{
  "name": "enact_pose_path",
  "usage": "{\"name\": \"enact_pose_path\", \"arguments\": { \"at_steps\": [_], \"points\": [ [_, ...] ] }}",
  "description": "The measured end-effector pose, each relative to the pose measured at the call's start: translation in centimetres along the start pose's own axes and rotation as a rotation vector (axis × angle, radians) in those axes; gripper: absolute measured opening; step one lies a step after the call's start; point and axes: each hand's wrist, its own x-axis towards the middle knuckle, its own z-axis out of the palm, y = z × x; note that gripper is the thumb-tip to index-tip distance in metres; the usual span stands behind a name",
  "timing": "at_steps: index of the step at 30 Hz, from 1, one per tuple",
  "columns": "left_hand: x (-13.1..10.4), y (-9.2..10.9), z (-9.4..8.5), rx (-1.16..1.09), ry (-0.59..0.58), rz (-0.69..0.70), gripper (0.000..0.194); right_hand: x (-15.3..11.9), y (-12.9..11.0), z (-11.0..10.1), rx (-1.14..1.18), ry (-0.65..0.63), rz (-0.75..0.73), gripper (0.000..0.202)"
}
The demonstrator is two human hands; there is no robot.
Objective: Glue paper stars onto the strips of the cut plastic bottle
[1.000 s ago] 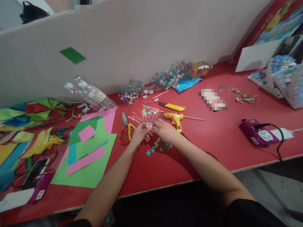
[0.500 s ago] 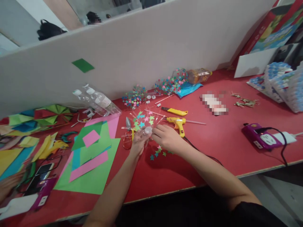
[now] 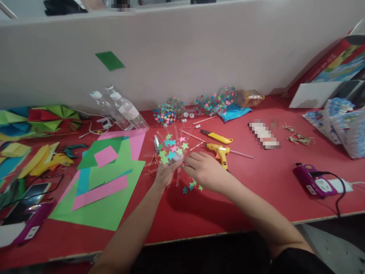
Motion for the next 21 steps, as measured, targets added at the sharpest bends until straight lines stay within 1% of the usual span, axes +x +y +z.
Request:
{"name": "enact_pose_path", "arguments": {
  "at_steps": [1, 2, 3, 5, 7, 9, 13, 17, 21],
  "points": [
    [0.1, -0.1, -0.1, -0.020, 0.017, 0.001, 0.036, 0.2, 0.1, -0.8, 0.064, -0.056, 0.001, 0.021],
    [0.2, -0.2, -0.3, -0.041, 0.036, 0.003, 0.038, 0.3, 0.2, -1.6, 0.125, -0.079, 0.020, 0.021],
    [0.3, -0.3, -0.3, -0.061, 0.054, 0.005, 0.041, 0.5, 0.3, -2.4, 0.181, -0.074, 0.056, 0.020],
    [0.5, -0.3, -0.4, -0.089, 0.075, 0.005, 0.044, 0.6, 0.5, -3.7, 0.253, 0.003, 0.111, 0.016],
    [0.5, -0.4, -0.3, -0.103, 0.075, 0.006, 0.043, 0.8, 0.6, -4.4, 0.268, 0.102, 0.156, 0.014],
    [0.5, -0.5, -0.3, -0.106, 0.060, 0.017, 0.041, 0.9, 0.7, -4.2, 0.251, 0.124, 0.172, 0.014],
    [0.3, -0.7, -0.2, -0.083, 0.016, 0.052, 0.035, 1.0, 0.8, -2.7, 0.240, 0.031, 0.170, 0.016],
    [0.3, -1.1, -0.3, -0.077, 0.021, 0.060, 0.036, 1.1, 0.9, -1.5, 0.248, -0.002, 0.178, 0.018],
    [0.4, -1.3, -0.1, -0.094, -0.005, 0.047, 0.032, 1.3, 0.9, -0.9, 0.189, -0.035, 0.148, 0.024]
  ]
}}
